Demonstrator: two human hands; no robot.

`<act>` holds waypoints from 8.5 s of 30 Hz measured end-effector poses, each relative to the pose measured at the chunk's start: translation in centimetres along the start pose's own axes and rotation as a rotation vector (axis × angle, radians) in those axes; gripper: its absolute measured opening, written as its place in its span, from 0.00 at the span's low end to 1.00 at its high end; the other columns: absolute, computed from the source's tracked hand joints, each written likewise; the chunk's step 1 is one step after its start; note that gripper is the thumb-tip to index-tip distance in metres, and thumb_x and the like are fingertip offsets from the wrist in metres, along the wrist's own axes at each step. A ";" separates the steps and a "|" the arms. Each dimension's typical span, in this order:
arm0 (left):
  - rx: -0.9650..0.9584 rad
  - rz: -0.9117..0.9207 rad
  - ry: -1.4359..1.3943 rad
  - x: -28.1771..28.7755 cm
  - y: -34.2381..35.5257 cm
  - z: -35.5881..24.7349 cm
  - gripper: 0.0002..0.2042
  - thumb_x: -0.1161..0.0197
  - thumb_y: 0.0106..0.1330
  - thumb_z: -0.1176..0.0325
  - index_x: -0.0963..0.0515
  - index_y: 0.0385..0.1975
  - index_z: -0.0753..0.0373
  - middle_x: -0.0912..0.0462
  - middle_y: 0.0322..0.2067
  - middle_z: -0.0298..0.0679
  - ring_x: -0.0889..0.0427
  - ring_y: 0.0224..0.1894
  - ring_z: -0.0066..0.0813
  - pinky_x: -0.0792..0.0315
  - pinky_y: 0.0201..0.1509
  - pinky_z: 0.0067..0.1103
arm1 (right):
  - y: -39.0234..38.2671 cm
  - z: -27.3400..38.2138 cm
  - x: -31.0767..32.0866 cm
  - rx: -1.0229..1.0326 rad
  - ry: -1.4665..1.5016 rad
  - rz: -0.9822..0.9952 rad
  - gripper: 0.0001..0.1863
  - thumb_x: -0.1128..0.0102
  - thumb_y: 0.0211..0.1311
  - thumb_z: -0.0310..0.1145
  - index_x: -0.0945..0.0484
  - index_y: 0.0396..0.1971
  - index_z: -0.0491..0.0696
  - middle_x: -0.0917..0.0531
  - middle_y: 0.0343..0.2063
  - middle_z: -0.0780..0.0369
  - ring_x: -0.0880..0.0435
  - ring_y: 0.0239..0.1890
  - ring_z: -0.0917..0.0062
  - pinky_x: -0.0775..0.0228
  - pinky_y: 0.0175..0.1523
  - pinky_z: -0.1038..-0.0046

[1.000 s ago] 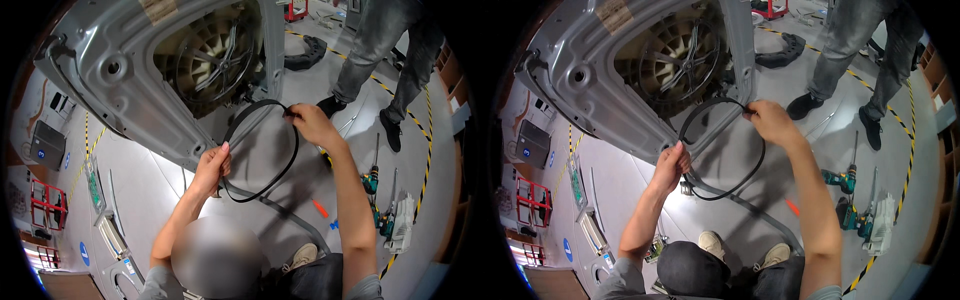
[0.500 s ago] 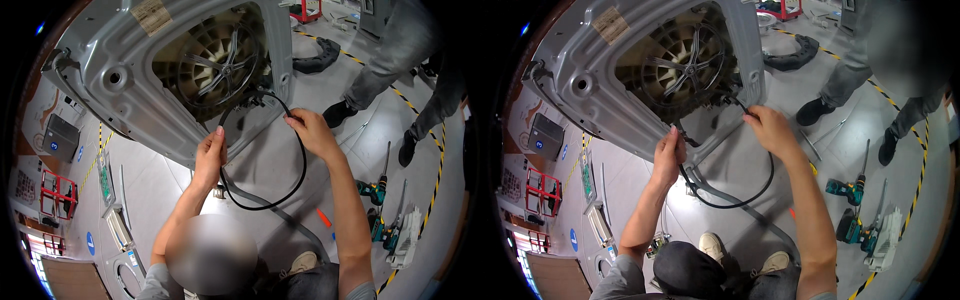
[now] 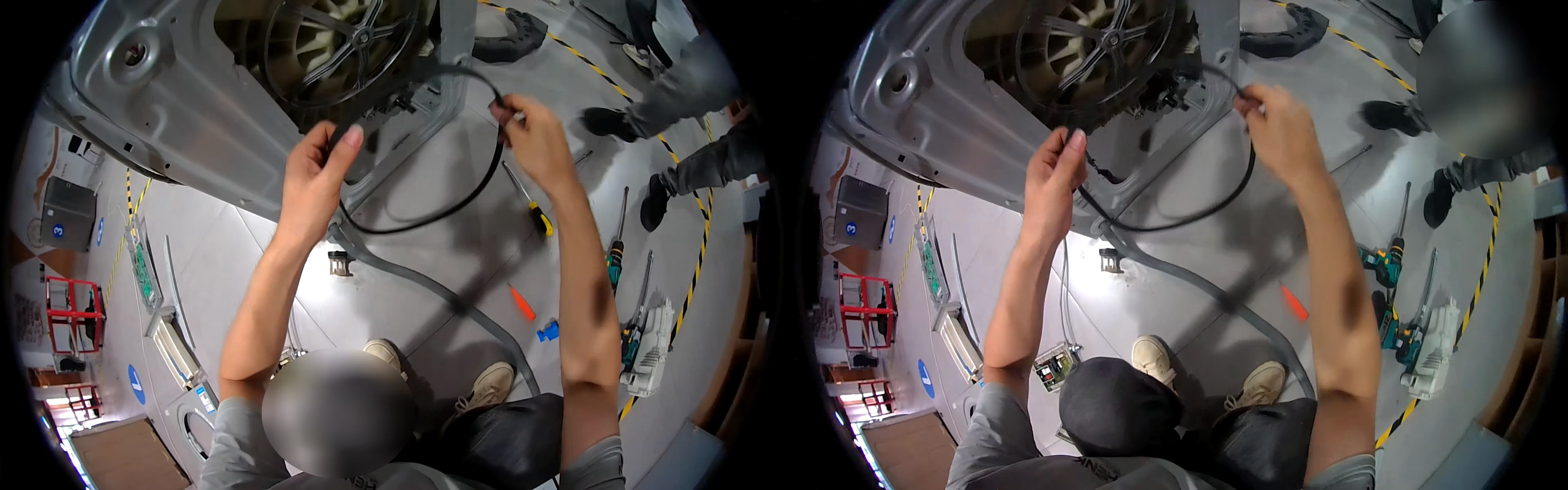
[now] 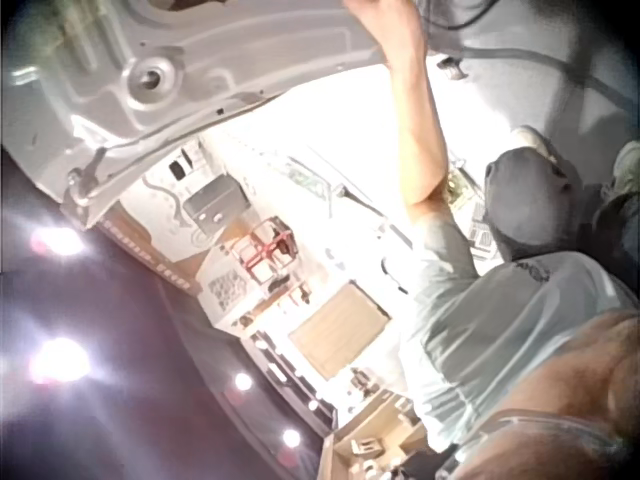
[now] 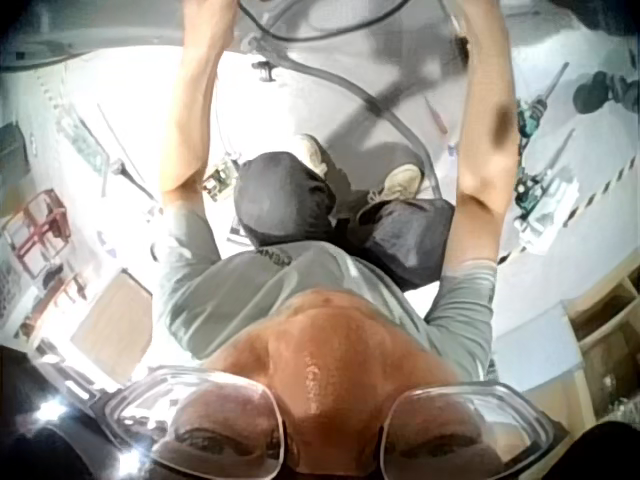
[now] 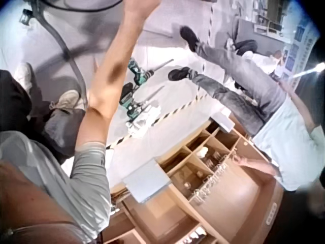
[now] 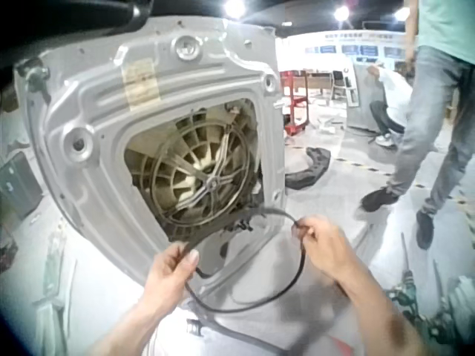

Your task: The person places a metal pulley onto the rear of a washing machine drum, inserts a bolt by hand, and tightens it using a power tool. The person then fits a drive belt around the pulley and motor spindle, with assistance from another person who holds the belt in place while the pulley is rotated.

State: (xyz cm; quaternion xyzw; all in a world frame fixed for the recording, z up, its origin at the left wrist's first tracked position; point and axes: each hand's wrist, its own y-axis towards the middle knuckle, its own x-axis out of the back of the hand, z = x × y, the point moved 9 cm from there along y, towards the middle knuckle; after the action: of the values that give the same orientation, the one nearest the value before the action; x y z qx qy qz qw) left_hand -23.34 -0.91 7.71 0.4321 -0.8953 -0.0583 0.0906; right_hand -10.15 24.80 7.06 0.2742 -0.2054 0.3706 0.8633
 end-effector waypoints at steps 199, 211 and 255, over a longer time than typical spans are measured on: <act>-0.645 -0.131 1.746 0.9 12.0 -13.1 0.09 0.41 0.66 0.77 0.31 0.41 0.72 0.20 0.32 0.58 0.19 0.38 0.59 0.26 0.41 0.43 | 20.8 10.5 -4.1 0.724 -0.189 -0.456 0.12 0.38 0.62 0.35 0.18 0.30 0.40 0.17 0.29 0.45 0.18 0.38 0.47 0.27 0.44 0.53; -0.346 -0.007 1.892 2.1 13.7 -11.7 0.11 0.37 0.66 0.70 0.28 0.35 0.74 0.19 0.33 0.59 0.18 0.41 0.60 0.26 0.45 0.43 | 21.8 13.0 -5.0 0.779 -0.439 -0.386 0.09 0.39 0.60 0.33 0.18 0.25 0.43 0.16 0.26 0.49 0.16 0.34 0.51 0.24 0.41 0.55; -0.910 -0.116 1.875 -3.6 12.3 -14.7 0.24 0.41 0.59 0.79 0.29 0.59 0.69 0.22 0.44 0.53 0.19 0.43 0.48 0.22 0.41 0.34 | 2.5 9.3 -21.6 0.345 0.252 -0.229 0.22 0.39 0.47 0.19 0.22 0.47 0.41 0.21 0.37 0.57 0.20 0.44 0.63 0.23 0.46 0.64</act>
State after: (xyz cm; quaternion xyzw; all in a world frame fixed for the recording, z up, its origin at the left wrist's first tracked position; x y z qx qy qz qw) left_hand -27.38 9.12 23.92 0.2714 -0.3376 -0.0354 0.9006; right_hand -27.28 9.03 2.92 0.3909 0.0026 0.3311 0.8588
